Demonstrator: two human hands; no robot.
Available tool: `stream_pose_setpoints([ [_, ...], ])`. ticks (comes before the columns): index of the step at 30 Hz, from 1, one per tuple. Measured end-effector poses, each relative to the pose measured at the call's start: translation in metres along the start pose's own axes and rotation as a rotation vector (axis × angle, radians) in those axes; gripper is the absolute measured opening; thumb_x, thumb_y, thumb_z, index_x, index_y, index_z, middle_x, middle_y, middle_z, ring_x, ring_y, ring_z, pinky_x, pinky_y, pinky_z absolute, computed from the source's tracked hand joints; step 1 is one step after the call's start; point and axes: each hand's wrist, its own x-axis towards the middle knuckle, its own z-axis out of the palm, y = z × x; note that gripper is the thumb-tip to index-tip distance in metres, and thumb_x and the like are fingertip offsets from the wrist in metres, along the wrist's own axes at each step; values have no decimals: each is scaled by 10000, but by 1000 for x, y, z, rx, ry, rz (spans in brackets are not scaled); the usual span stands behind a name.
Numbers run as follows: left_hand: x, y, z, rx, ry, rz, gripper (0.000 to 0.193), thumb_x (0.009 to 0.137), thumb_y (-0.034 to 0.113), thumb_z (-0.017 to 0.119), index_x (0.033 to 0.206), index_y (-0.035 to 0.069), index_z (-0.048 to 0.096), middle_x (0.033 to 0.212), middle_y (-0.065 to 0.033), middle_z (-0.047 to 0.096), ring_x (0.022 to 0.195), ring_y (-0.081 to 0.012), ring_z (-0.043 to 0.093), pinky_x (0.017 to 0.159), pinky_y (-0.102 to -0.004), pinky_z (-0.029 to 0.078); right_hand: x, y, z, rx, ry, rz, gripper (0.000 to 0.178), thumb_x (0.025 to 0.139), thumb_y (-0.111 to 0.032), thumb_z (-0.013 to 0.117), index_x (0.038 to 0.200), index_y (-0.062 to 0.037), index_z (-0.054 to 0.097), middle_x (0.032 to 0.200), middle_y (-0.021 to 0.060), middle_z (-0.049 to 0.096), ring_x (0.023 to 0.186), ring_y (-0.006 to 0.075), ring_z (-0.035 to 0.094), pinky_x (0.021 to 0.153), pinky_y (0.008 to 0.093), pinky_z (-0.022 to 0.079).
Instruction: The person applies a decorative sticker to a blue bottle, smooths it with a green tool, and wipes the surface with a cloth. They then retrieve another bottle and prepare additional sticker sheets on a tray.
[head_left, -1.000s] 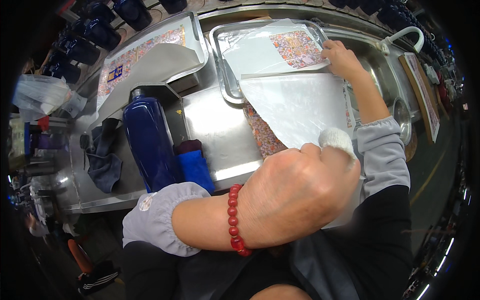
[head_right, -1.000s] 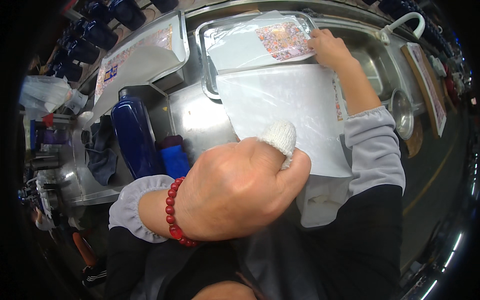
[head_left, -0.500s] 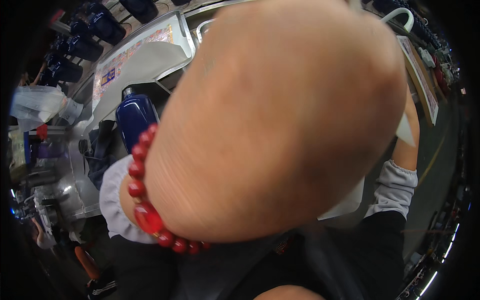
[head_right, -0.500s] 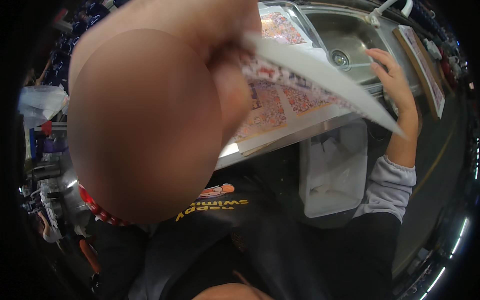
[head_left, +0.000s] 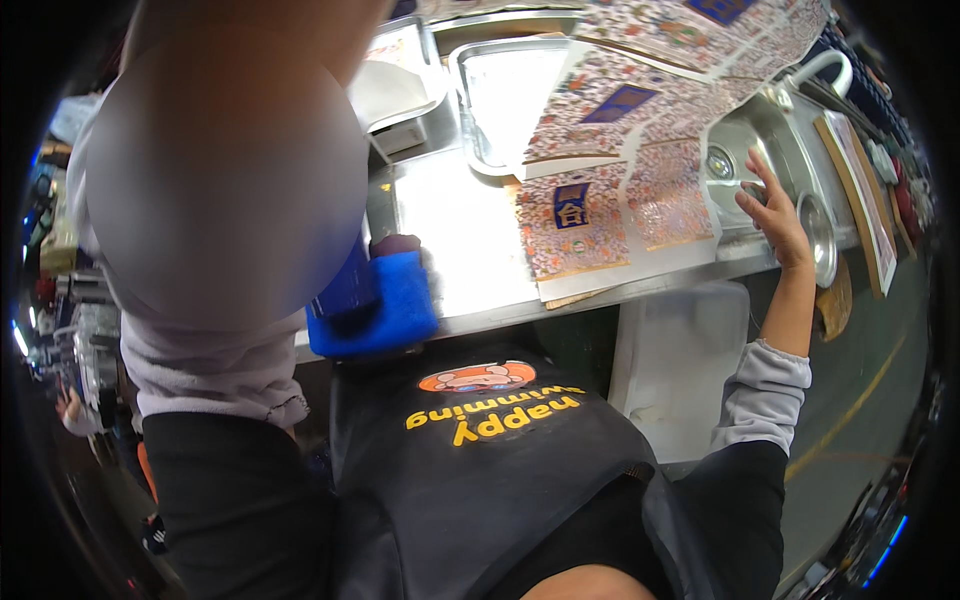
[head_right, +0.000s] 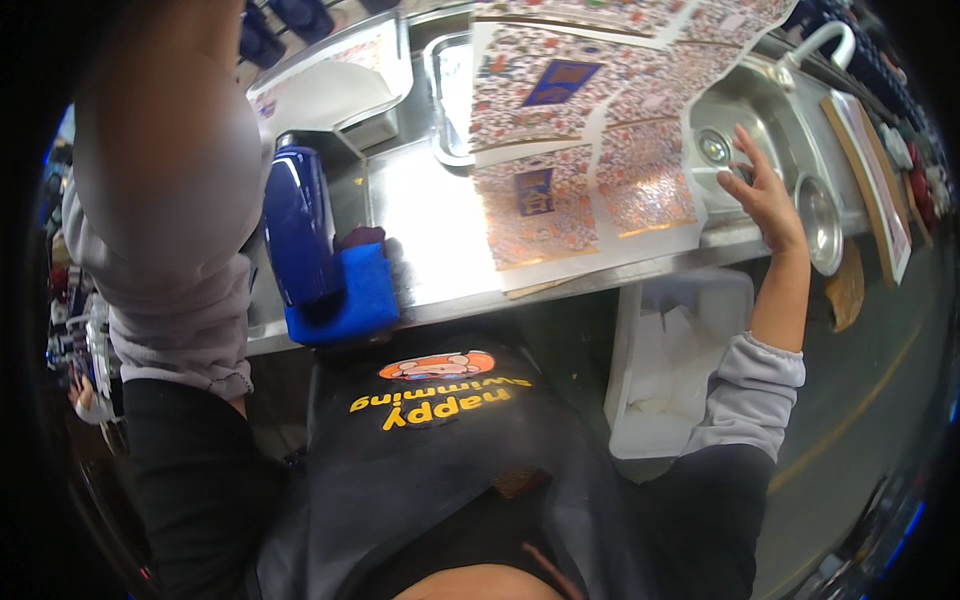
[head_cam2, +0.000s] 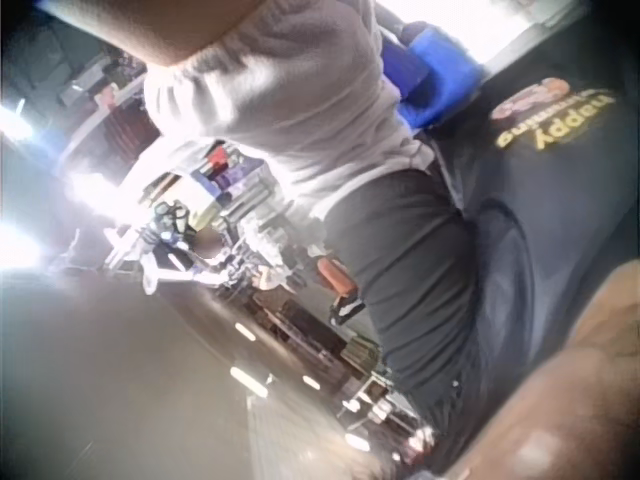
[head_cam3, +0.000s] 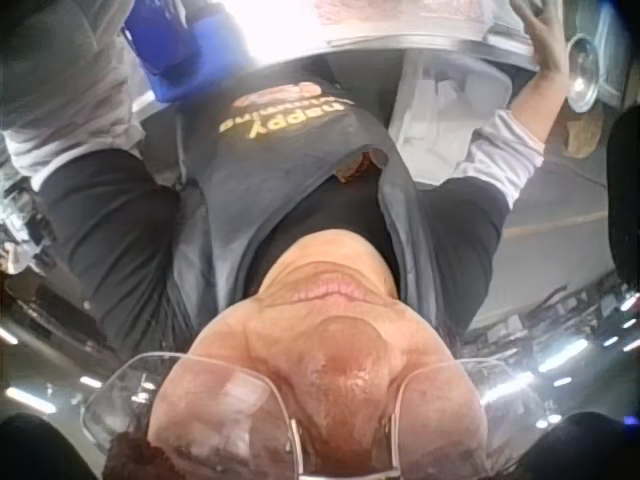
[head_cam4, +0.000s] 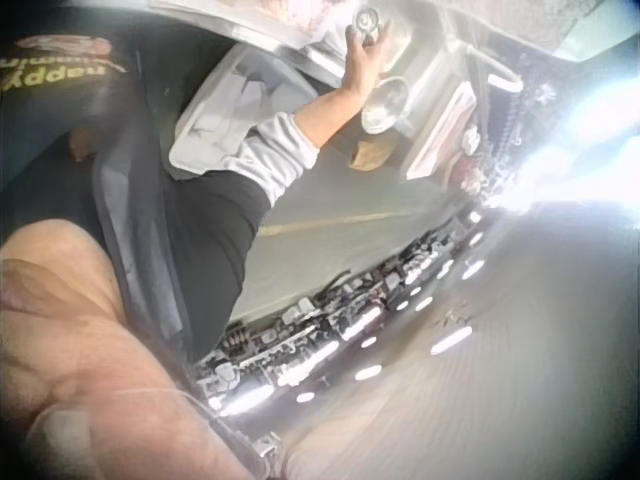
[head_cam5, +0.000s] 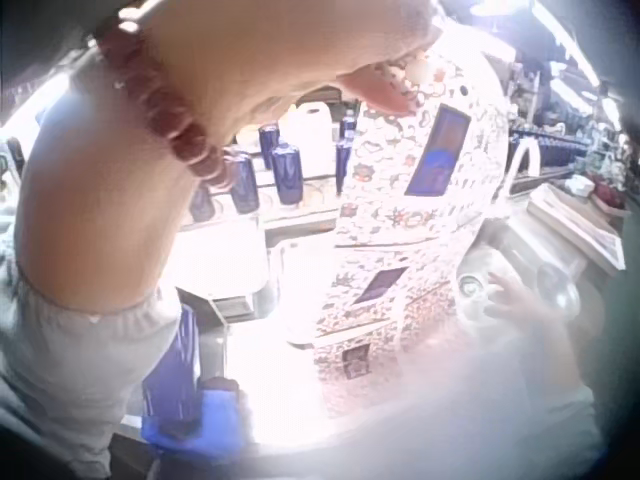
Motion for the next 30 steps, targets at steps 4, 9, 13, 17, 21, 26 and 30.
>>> stream_pose_setpoints([
  [4, 8, 0, 5, 39, -24, 30, 91, 797, 53, 579, 793, 23, 665, 729, -177, 628, 657, -285, 669, 588, -383, 534, 24, 19, 17, -220, -16, 32, 720, 923, -332, 758, 1543, -146, 442, 1492, 104, 493, 1248, 226, 538, 986, 330, 459],
  [9, 78, -16, 66, 175, -84, 154, 119, 809, 40, 565, 806, 13, 681, 737, -195, 645, 677, -299, 678, 613, -393, 539, 32, 35, 27, -282, -80, 43, 653, 943, -348, 712, 1470, -23, 503, 1444, 197, 503, 1304, 294, 507, 1099, 383, 394],
  [13, 143, -38, 131, 385, -140, 194, 142, 819, 29, 554, 817, 6, 694, 743, -209, 659, 694, -311, 686, 634, -401, 542, 34, 21, 37, -382, -84, 56, 640, 939, -349, 708, 1434, 13, 526, 1431, 219, 506, 1267, 323, 539, 1058, 385, 435],
  [17, 171, -42, 175, 561, -176, 234, 166, 829, 19, 543, 827, -2, 708, 750, -223, 672, 710, -322, 693, 654, -410, 546, 40, -26, 36, -509, 245, -212, 638, 907, -186, 718, 1486, -52, 486, 1448, 202, 497, 1301, 340, 529, 1080, 412, 432],
  [21, 165, -12, 186, 490, -141, 391, 189, 839, 8, 532, 837, -10, 721, 756, -237, 686, 726, -334, 701, 674, -418, 549, 61, -107, 16, -581, 498, -814, 687, 890, -87, 682, 1527, -129, 428, 1493, 177, 446, 1350, 323, 491, 1084, 418, 427],
  [26, 136, 41, 158, -125, -128, 518, 187, 847, 4, 530, 866, -60, 704, 793, -267, 688, 749, -404, 697, 727, -461, 560, 97, -197, -15, -772, 421, -1110, 590, 919, -71, 643, 1488, -132, 501, 1551, 126, 426, 1399, 299, 449, 1163, 416, 356],
  [30, 110, 35, 113, -266, -257, 436, 225, 873, 66, 556, 972, -94, 678, 815, -242, 687, 793, -343, 719, 767, -400, 583, 79, -208, -31, -744, 230, -968, 228, 932, -5, 620, 1159, -18, 644, 1410, 143, 551, 1253, 262, 571, 1029, 343, 444],
])
